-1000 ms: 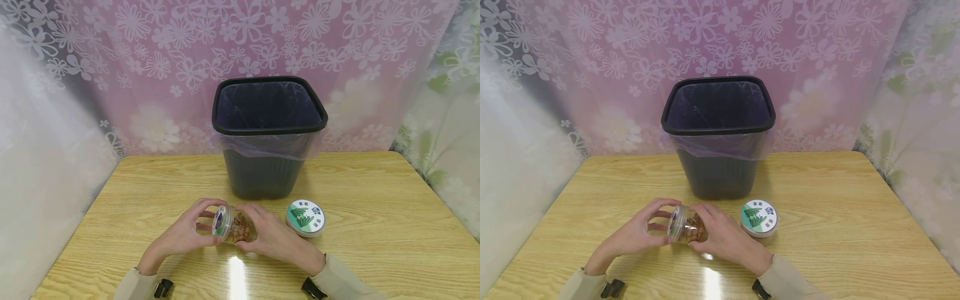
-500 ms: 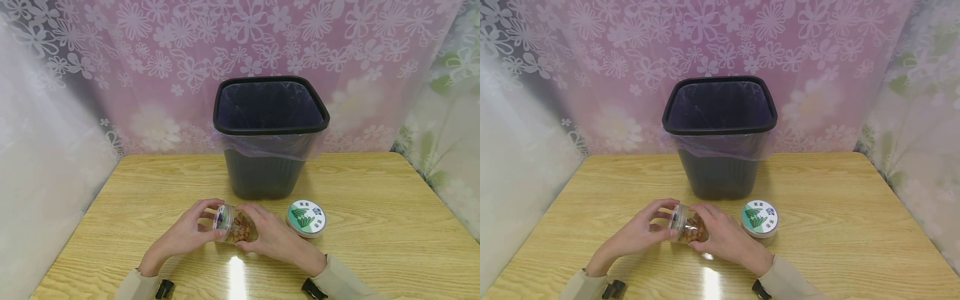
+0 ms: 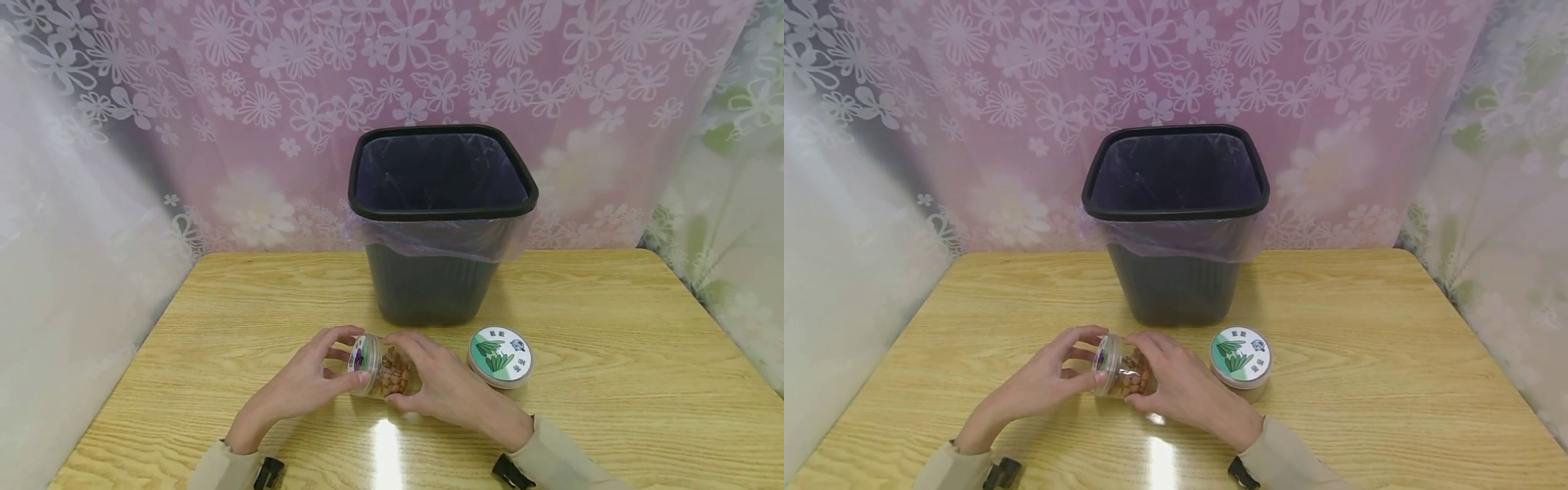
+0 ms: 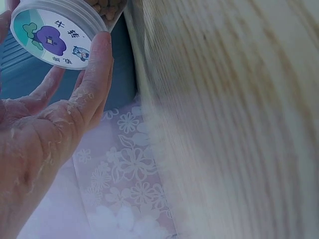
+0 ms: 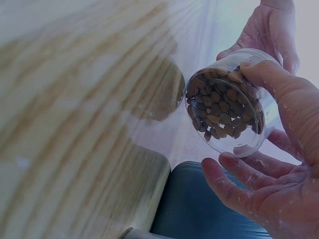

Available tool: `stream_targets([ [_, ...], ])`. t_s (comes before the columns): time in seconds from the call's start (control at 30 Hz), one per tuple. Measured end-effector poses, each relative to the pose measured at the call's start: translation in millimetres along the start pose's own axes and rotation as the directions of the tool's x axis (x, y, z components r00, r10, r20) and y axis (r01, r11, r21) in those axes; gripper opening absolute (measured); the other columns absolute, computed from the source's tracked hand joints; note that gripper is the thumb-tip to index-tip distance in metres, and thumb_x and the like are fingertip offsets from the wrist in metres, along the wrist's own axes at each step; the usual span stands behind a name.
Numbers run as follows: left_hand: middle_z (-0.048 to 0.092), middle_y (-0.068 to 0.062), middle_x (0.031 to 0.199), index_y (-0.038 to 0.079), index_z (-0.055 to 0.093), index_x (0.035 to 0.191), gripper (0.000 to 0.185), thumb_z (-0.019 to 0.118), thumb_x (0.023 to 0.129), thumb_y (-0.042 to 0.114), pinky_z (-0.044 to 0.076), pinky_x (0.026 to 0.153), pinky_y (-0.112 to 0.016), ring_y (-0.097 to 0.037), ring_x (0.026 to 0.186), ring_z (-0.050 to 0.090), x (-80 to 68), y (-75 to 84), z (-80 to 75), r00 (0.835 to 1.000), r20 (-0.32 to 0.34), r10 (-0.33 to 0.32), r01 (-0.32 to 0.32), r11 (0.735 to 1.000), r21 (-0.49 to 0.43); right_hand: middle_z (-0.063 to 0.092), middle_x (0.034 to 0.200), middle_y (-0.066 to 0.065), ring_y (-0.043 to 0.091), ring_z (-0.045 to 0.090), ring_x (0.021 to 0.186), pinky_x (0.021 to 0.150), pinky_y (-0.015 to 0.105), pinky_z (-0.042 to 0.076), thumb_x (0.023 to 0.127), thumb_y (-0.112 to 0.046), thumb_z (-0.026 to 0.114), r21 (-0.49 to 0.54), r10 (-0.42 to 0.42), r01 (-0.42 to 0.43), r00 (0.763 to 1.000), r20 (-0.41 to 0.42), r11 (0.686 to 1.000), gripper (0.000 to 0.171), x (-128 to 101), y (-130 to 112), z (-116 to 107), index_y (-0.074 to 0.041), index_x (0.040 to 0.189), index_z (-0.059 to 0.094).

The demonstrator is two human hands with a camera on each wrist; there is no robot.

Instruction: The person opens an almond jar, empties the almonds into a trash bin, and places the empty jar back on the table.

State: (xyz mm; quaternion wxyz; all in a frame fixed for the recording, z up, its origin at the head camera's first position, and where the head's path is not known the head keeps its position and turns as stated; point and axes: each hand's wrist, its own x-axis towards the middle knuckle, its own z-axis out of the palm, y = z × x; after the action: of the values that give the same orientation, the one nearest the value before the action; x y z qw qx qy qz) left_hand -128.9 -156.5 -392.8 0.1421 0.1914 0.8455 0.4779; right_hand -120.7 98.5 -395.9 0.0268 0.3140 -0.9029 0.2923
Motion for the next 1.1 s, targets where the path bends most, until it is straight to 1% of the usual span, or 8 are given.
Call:
stream_targets([
  [0.13,0.044,-0.009,0.152,0.027,0.041,0.153,0.075,0.079,0.089,0.037,0.058,0.095,-0.035,-0.031,0.132,0.055,-1.2,-1.0,-2.2,1.0,-0.006,0.001,-0.001,1.0,-0.018,0.06,0.139,0.004,0.018,0.066,0.119,0.096,0.037,0.059,0.077,-0.034,0.09,0.007,-0.011,0.011,1.0,-0.005,1.0,0.077,0.8,0.3,0.0,-0.017,0.142,0.052],
  [0.23,0.042,-0.007,0.154,0.034,0.041,0.152,0.079,0.083,0.086,0.035,0.056,0.101,-0.042,-0.034,0.136,0.051,-3.2,-3.3,-3.1,0.999,0.008,0.05,-0.05,0.998,-0.028,0.061,0.139,0.005,0.019,0.066,0.12,0.097,0.038,0.059,0.077,-0.034,0.09,0.015,-0.016,0.016,1.0,-0.004,1.0,0.078,0.1,0.3,0.7,-0.017,0.142,0.052],
  [0.37,0.041,-0.003,0.152,0.033,0.044,0.151,0.08,0.086,0.083,0.032,0.053,0.106,-0.052,-0.037,0.136,0.048,-4.6,-5.4,-2.1,0.989,0.048,0.139,-0.138,0.99,-0.037,0.06,0.14,0.005,0.019,0.065,0.121,0.099,0.038,0.058,0.077,-0.034,0.09,0.019,-0.006,0.006,1.0,0.002,1.0,0.077,-2.7,-0.1,2.0,-0.017,0.142,0.052],
  [0.47,0.041,-0.002,0.151,0.033,0.045,0.15,0.079,0.086,0.082,0.028,0.052,0.106,-0.052,-0.037,0.135,0.048,-5.6,-6.5,-0.5,0.985,0.067,0.16,-0.157,0.986,-0.048,0.061,0.139,0.004,0.019,0.065,0.121,0.098,0.039,0.058,0.077,-0.035,0.09,0.017,0.001,-0.001,1.0,0.005,1.0,0.077,-5.0,-0.4,3.0,-0.017,0.141,0.052],
  [0.6,0.043,0.004,0.149,0.038,0.046,0.147,0.08,0.087,0.081,0.024,0.053,0.106,-0.046,-0.031,0.133,0.051,-6.9,-6.7,0.8,0.99,0.063,0.129,-0.125,0.991,-0.054,0.061,0.139,0.005,0.019,0.066,0.12,0.098,0.039,0.058,0.077,-0.034,0.09,0.022,-0.003,0.002,1.0,0.007,1.0,0.077,-6.5,-0.7,4.2,-0.017,0.142,0.052],
  [0.77,0.045,0.008,0.147,0.045,0.047,0.146,0.079,0.087,0.081,0.027,0.055,0.103,-0.042,-0.025,0.129,0.053,-5.7,-5.0,0.6,0.995,0.043,0.095,-0.093,0.995,-0.042,0.061,0.139,0.006,0.021,0.066,0.121,0.096,0.038,0.059,0.077,-0.032,0.09,0.028,-0.012,0.012,1.0,-0.003,1.0,0.077,-5.4,-0.1,3.2,-0.016,0.141,0.052],
  [0.93,0.049,0.004,0.147,0.042,0.046,0.148,0.075,0.084,0.084,0.035,0.056,0.098,-0.038,-0.027,0.125,0.058,-4.7,-4.0,-0.3,0.998,0.029,0.054,-0.053,0.998,-0.036,0.061,0.139,0.006,0.02,0.066,0.12,0.096,0.038,0.059,0.077,-0.032,0.09,0.024,-0.015,0.015,1.0,-0.006,1.0,0.076,-3.5,0.3,1.5,-0.016,0.141,0.052],
  [1.1,0.05,0.0,0.149,0.039,0.047,0.149,0.072,0.083,0.086,0.038,0.057,0.094,-0.032,-0.028,0.125,0.059,-3.1,-2.5,-0.6,0.999,0.022,0.024,-0.023,0.999,-0.038,0.061,0.139,0.006,0.019,0.066,0.12,0.096,0.038,0.059,0.078,-0.032,0.09,0.03,-0.008,0.008,1.0,-0.004,1.0,0.076,-2.0,0.6,0.1,-0.017,0.141,0.052],
])
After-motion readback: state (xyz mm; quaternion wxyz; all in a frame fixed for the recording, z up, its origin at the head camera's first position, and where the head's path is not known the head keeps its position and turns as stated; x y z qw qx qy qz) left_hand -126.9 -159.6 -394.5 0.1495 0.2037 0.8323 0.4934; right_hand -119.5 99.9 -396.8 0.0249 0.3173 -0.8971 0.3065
